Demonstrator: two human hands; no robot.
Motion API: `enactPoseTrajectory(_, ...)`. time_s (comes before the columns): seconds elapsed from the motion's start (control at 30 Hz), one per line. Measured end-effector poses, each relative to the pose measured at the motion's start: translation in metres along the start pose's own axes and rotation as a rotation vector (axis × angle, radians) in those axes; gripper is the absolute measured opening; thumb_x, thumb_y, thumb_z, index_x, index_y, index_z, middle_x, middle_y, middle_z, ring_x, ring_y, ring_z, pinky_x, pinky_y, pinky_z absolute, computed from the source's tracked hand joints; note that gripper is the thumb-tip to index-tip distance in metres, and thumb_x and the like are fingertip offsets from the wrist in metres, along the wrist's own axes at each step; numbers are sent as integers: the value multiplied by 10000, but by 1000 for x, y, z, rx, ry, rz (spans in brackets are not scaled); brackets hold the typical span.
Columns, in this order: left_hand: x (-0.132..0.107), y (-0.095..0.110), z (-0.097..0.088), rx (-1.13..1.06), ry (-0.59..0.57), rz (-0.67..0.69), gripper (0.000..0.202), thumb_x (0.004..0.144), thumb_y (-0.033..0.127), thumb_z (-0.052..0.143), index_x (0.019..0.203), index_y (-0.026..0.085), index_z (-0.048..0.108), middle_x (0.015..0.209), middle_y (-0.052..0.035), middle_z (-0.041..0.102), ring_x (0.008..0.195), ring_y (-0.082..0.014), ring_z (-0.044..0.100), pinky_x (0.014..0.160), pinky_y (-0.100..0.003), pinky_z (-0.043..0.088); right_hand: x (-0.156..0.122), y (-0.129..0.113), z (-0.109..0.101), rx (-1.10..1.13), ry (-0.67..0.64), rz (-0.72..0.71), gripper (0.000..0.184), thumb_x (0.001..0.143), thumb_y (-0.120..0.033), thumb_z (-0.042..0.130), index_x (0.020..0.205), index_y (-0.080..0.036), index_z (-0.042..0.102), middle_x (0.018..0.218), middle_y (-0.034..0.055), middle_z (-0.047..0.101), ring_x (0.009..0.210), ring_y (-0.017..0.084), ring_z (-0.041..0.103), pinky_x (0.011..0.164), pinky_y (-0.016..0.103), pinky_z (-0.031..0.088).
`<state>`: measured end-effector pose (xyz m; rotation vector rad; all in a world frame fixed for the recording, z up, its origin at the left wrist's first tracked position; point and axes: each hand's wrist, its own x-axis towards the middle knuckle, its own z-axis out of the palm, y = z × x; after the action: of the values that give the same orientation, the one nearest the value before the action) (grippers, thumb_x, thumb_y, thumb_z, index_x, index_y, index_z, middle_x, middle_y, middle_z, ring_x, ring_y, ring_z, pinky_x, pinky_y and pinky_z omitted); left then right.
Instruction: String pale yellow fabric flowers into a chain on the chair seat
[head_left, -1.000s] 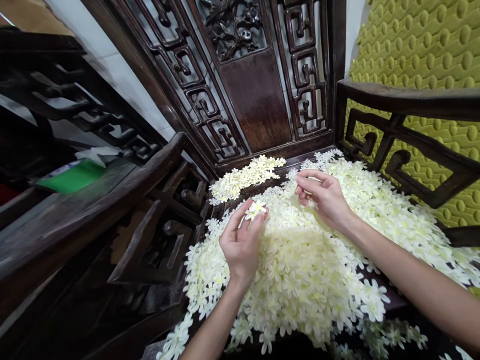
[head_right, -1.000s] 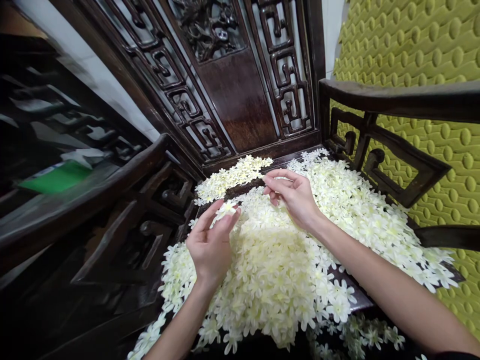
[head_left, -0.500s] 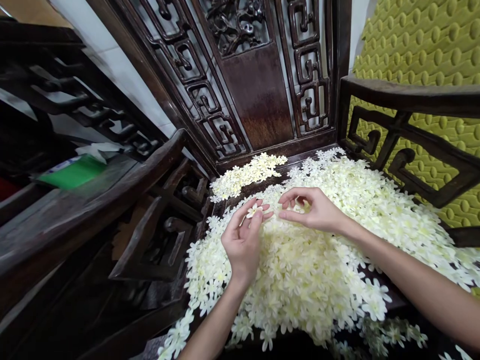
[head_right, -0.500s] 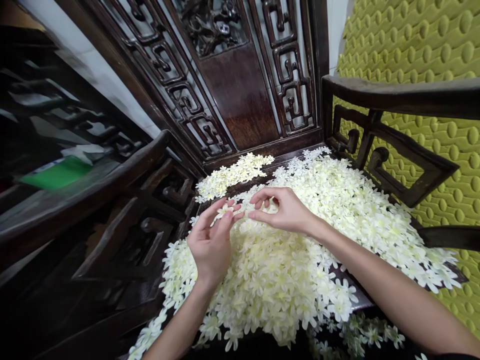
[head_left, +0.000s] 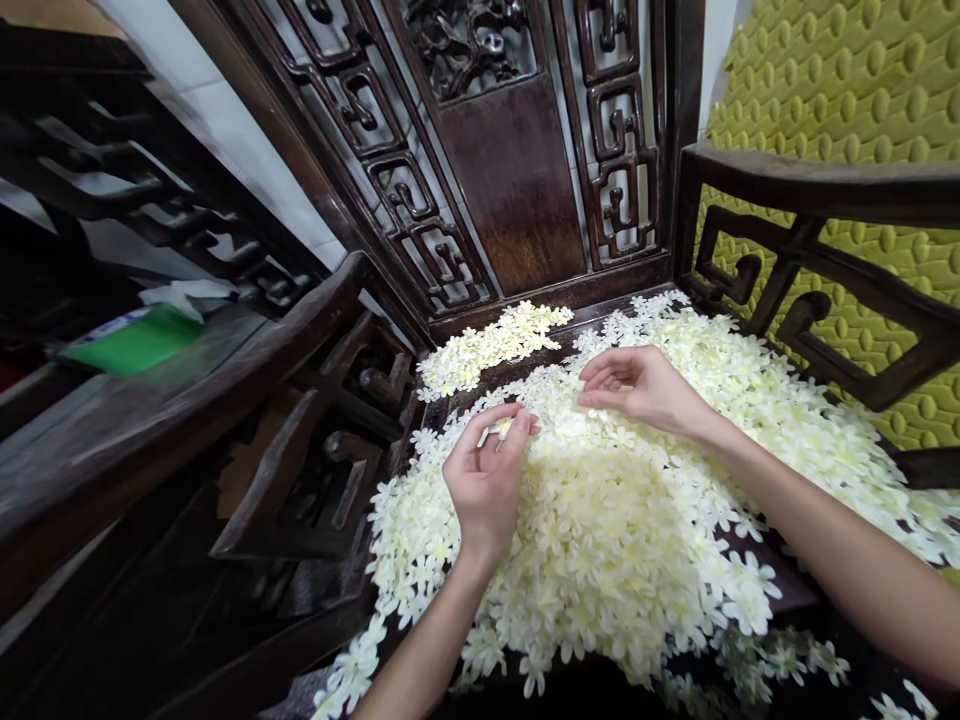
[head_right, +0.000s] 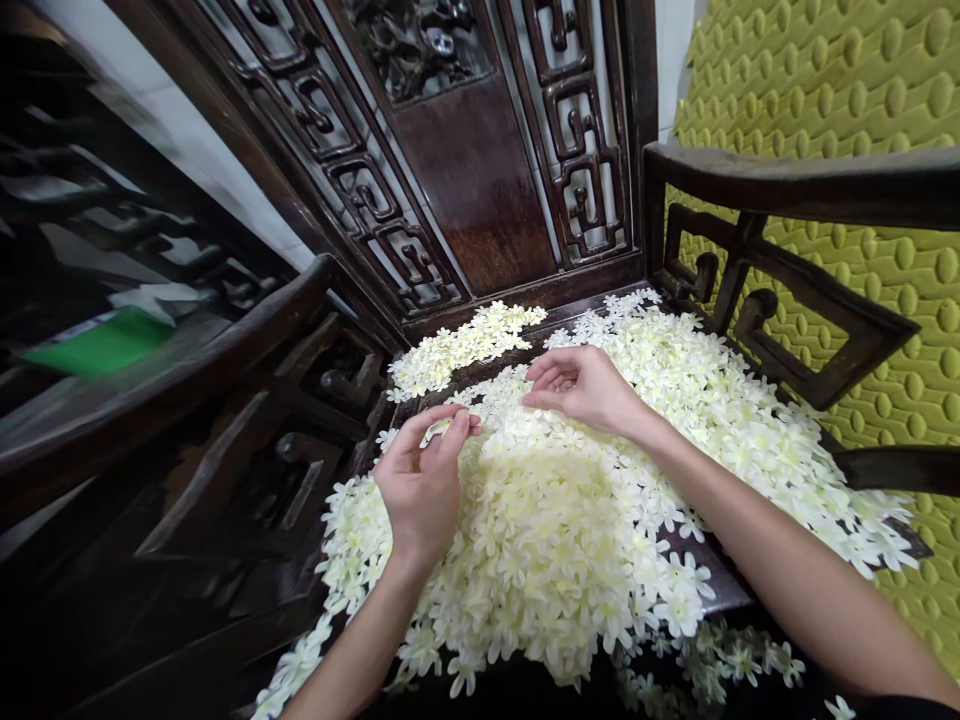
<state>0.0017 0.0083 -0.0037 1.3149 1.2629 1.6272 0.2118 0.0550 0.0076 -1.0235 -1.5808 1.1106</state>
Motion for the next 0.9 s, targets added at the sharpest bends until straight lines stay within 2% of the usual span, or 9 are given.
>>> enactPoseTrajectory(0.13,0,-1,-4,55,-74,-20,218,817,332,770,981,189,755,947,-63,745,813,-163,707,718,-255,568,0,-3,4,236,57,17,288,684,-285,888,920,-177,764,879,52,777,798,178,736,755,339,610)
enactPoseTrajectory(0.23,1,-5,-6,109,-196,42,160,828,303,759,956,208,773,1021,-73,725,880,-170,690,683,-234,535,-2,-6,9,352,0,42,279,694,-272,886,937,-198,771,897,38,781,822,167,744,810,341,614)
enactPoseTrajectory(0.33,1,-10,-8,108,-290,102,129,830,267,752,947,216,772,1016,-71,711,904,-180,675,719,-254,534,-5,-9,14,359,-53,46,244,735,-278,859,951,-201,777,927,45,779,851,163,737,835,347,607)
enactPoseTrajectory(0.47,1,-14,-10,87,-275,102,167,797,248,779,960,219,756,992,-55,702,826,-166,667,673,-250,515,-8,-11,17,329,-132,44,242,758,-291,841,975,-199,785,1044,69,771,937,187,735,906,400,585)
enactPoseTrajectory(0.57,1,-12,-9,67,-254,75,144,804,274,773,928,204,749,956,-55,704,773,-162,657,629,-250,490,-8,-11,18,325,-122,18,171,761,-305,837,890,-198,800,1112,79,755,974,191,723,921,398,564)
enactPoseTrajectory(0.67,1,-8,-8,32,-240,85,150,873,318,699,814,187,745,825,-48,689,749,-162,634,685,-273,495,-8,-12,19,281,-93,-18,129,809,-320,798,835,-194,799,1019,64,755,866,150,688,780,316,539)
enactPoseTrajectory(0.77,2,-5,-9,27,-210,129,202,904,313,662,761,190,735,777,-40,667,747,-157,625,678,-268,488,-9,-15,21,285,-92,30,137,822,-324,790,825,-188,778,759,8,693,629,93,568,558,239,416)
enactPoseTrajectory(0.83,2,-5,-10,75,-211,189,99,871,273,707,831,202,763,843,-49,692,797,-166,643,697,-270,505,-11,-16,22,329,-149,68,143,833,-324,782,846,-182,768,640,-23,628,544,77,505,503,224,363)
enactPoseTrajectory(0.9,2,-6,-11,108,-261,249,112,842,228,737,943,221,784,926,-62,715,880,-183,664,743,-282,530,-13,-16,22,381,-232,62,145,835,-310,782,892,-176,769,654,-18,648,554,82,541,528,225,413)
